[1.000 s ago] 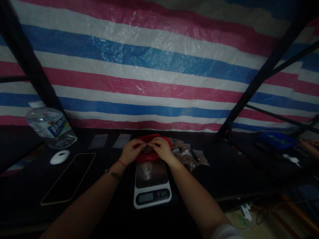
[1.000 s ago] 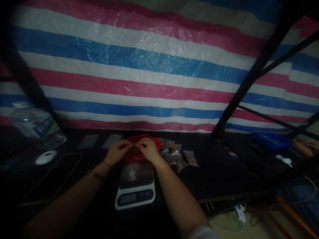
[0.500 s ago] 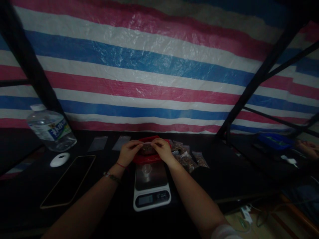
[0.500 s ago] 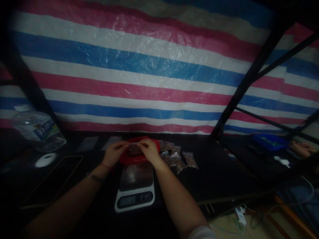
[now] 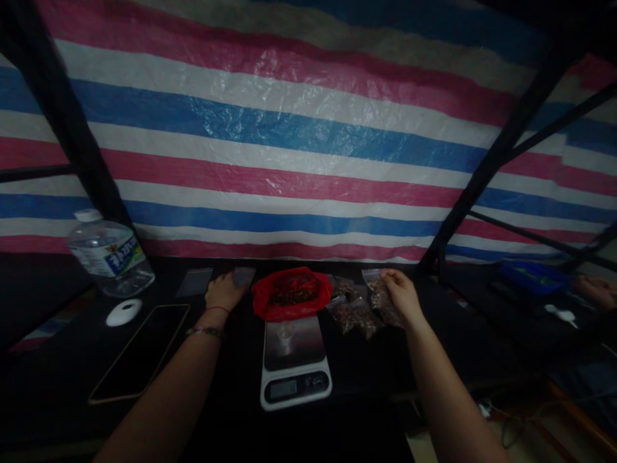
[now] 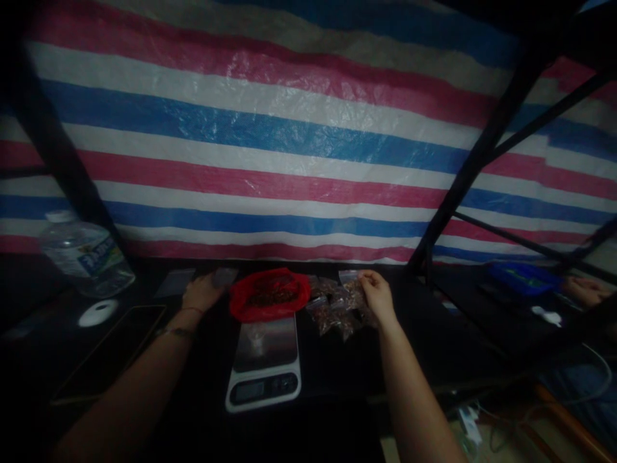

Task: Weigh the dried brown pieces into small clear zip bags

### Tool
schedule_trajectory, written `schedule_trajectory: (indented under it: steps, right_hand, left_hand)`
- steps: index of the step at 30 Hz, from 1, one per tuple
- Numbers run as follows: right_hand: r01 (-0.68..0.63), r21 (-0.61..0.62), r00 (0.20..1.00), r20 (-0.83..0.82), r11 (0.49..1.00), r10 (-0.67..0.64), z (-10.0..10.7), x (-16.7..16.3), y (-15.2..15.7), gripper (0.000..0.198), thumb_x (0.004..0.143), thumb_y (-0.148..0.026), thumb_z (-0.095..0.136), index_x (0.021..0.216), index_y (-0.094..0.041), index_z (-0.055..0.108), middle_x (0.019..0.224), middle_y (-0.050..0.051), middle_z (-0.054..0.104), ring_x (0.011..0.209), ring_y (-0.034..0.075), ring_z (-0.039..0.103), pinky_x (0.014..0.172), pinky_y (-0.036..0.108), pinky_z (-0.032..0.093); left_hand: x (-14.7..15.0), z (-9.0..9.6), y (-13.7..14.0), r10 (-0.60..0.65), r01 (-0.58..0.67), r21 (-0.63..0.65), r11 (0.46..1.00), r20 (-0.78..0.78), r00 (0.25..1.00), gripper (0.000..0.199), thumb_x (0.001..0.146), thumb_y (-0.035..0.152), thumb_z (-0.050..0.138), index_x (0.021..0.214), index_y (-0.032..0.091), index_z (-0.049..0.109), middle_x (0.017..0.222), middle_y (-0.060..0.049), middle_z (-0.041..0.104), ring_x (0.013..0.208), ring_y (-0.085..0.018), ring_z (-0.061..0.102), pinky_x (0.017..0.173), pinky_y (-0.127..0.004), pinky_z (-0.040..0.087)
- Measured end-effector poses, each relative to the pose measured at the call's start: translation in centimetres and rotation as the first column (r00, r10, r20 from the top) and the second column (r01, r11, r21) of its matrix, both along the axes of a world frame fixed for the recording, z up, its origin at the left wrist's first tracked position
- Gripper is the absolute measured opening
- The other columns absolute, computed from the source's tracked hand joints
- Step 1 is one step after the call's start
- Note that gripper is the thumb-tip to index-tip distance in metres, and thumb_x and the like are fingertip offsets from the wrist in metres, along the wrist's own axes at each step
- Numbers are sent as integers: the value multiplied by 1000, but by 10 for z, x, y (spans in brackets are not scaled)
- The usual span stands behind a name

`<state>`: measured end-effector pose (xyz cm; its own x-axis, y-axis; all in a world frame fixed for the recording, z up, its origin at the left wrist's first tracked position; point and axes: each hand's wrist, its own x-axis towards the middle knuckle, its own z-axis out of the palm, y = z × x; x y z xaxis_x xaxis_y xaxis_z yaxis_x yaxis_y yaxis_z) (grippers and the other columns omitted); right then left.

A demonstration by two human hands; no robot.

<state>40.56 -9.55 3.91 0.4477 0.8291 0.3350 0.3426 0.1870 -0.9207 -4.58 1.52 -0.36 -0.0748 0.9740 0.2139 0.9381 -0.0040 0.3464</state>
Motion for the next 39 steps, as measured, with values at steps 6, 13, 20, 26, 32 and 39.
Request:
schedule_trajectory:
  steps: [6, 13, 20, 26, 32, 39]
  right_hand:
    - [204, -147, 859, 502, 968, -104, -36, 29, -11, 29, 72, -34, 60, 92, -15, 68, 93, 12, 69, 92, 26, 63, 85, 40, 46]
    - [-58, 153, 841, 540, 986, -34, 1, -47, 10, 25, 81, -30, 51, 95, -17, 67, 96, 10, 68, 91, 24, 61, 82, 39, 48]
    - [-335, 304, 831, 541, 892, 128, 29, -145, 45, 20, 84, -19, 49, 89, -20, 68, 88, 6, 68, 85, 19, 62, 80, 33, 49]
    - [-420, 336, 832, 513, 843, 210, 14, -181, 47, 22, 84, -15, 48, 91, -20, 68, 88, 5, 69, 85, 18, 63, 79, 31, 49]
    - [-444, 244, 831, 472, 862, 295, -7, -184, 33, 21, 85, -19, 50, 95, -21, 68, 90, 5, 71, 84, 18, 65, 79, 31, 50]
    - [-472, 148, 863, 280, 869, 421, -9, -192, 37, 28, 82, -31, 59, 108, -22, 66, 96, 5, 70, 77, 17, 63, 69, 28, 51]
  left_hand:
    - [-6, -4, 7, -34, 34, -28, 999, 10, 999, 56, 75, 37, 58, 125, 12, 55, 118, -18, 64, 107, -30, 61, 89, -34, 46]
    - [-12, -2, 3, -53, 53, -2, 999, 82, 995, 50, 79, 29, 53, 128, 18, 53, 121, -13, 64, 105, -26, 63, 86, -31, 48]
    - [-13, -7, 6, -46, 50, -35, 998, 115, 992, 48, 82, 19, 45, 130, 19, 52, 122, -12, 63, 107, -25, 63, 89, -32, 48]
    - [-10, 3, -1, -10, 15, -46, 999, 116, 993, 44, 80, 23, 48, 123, 22, 58, 114, -12, 67, 103, -26, 64, 86, -34, 49]
    - [5, 34, -22, -106, 38, 432, 901, 135, 985, 46, 77, 16, 46, 122, 14, 57, 110, -14, 66, 100, -26, 62, 86, -37, 49]
    - [40, 41, -49, -455, 308, 763, 569, -21, 890, 36, 82, 15, 47, 117, 18, 57, 105, -9, 64, 99, -21, 58, 90, -38, 48]
